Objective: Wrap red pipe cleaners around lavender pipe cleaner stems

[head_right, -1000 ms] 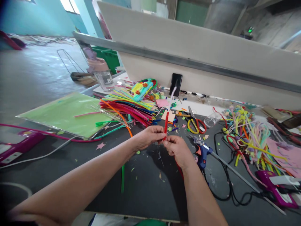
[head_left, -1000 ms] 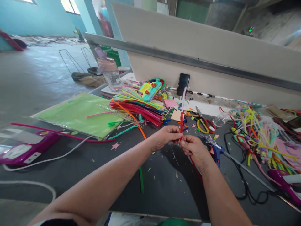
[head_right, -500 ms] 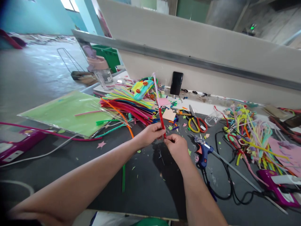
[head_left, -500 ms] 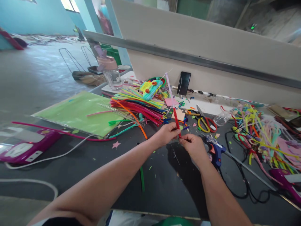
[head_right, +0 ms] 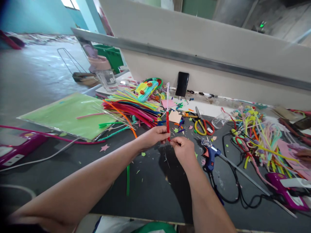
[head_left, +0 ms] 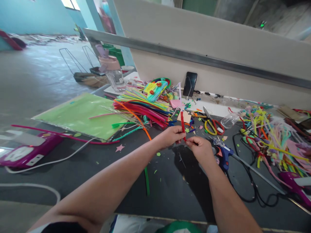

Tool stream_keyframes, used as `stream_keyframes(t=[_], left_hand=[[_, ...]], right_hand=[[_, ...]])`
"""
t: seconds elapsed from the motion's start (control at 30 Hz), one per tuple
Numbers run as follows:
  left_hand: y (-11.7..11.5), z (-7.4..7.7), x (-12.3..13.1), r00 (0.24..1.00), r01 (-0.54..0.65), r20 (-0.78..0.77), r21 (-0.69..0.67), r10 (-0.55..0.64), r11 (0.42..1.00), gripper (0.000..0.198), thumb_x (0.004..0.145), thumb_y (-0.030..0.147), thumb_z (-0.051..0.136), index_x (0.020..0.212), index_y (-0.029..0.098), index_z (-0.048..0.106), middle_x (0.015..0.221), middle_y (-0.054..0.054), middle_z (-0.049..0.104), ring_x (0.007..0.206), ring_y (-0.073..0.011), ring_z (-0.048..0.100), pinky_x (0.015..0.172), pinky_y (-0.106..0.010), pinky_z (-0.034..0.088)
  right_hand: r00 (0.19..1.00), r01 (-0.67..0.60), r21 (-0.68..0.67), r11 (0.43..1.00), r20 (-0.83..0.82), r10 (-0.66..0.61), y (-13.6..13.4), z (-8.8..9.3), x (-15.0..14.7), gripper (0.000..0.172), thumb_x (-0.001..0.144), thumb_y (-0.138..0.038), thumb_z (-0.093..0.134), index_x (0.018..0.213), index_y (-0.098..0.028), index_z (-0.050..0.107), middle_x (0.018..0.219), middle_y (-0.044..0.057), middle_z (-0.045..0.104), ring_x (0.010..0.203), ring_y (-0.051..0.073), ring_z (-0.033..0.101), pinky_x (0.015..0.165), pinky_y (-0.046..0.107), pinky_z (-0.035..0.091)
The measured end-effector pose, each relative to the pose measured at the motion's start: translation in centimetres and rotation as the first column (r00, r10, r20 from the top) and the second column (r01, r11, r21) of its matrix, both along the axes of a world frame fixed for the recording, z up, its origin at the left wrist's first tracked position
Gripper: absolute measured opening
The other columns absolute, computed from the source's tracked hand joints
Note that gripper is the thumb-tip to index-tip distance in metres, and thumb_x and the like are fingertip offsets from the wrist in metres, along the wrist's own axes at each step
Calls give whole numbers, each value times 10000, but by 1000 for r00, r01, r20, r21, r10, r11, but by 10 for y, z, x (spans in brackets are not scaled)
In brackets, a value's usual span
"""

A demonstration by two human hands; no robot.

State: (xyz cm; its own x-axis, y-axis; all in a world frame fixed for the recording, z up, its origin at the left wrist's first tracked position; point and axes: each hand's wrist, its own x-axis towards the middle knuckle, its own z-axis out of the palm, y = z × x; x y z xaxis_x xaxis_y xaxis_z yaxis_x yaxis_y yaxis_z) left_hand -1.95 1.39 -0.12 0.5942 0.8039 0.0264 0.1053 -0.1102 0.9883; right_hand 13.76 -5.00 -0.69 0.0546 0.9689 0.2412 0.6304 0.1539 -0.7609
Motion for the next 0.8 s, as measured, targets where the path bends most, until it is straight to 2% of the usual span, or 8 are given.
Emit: stream_keyframes(t=[0.17,0.3,0.4,0.7,0.8], left_hand=[[-1,0,1,999,-26,22,-17,27,1000,214,757,339,570,716,131,544,565,32,488,497,-70,452,479,-195,354],[-2,-4,5,992,-82,90,-49,86,995,204,749,324,585,703,131,535,542,35,492,483,-65,444,478,-191,357],[-3,-5,6,986,-74,141,-97,87,993,221,749,341,596,714,130,541,538,35,497,479,-60,443,479,-188,355],[-9,4,6,945,-8,308,-314,110,950,272,708,351,672,678,118,537,554,23,501,478,-53,441,482,-190,339],[-10,2,7,927,11,356,-330,113,944,256,725,334,665,677,116,540,565,20,509,480,-54,444,485,-192,337]], right_hand=[[1000,-15,-8,1000,-5,15,-1,1,-1,117,724,-258,597,691,-206,697,682,10,671,672,166,593,630,262,407],[994,0,-117,993,-104,-12,-2,2,-4,158,722,-308,602,700,-187,699,659,11,670,649,168,584,607,262,402],[982,3,-154,988,-187,-32,-2,3,-6,188,715,-332,601,687,-172,694,632,9,658,612,158,559,583,257,393],[944,12,-110,994,-327,-48,-3,2,-12,173,700,-323,622,704,-167,697,631,4,644,601,140,532,588,247,394],[932,22,-99,995,-359,-57,-3,0,-13,174,704,-334,629,690,-168,681,535,-22,577,513,112,484,523,228,374]])
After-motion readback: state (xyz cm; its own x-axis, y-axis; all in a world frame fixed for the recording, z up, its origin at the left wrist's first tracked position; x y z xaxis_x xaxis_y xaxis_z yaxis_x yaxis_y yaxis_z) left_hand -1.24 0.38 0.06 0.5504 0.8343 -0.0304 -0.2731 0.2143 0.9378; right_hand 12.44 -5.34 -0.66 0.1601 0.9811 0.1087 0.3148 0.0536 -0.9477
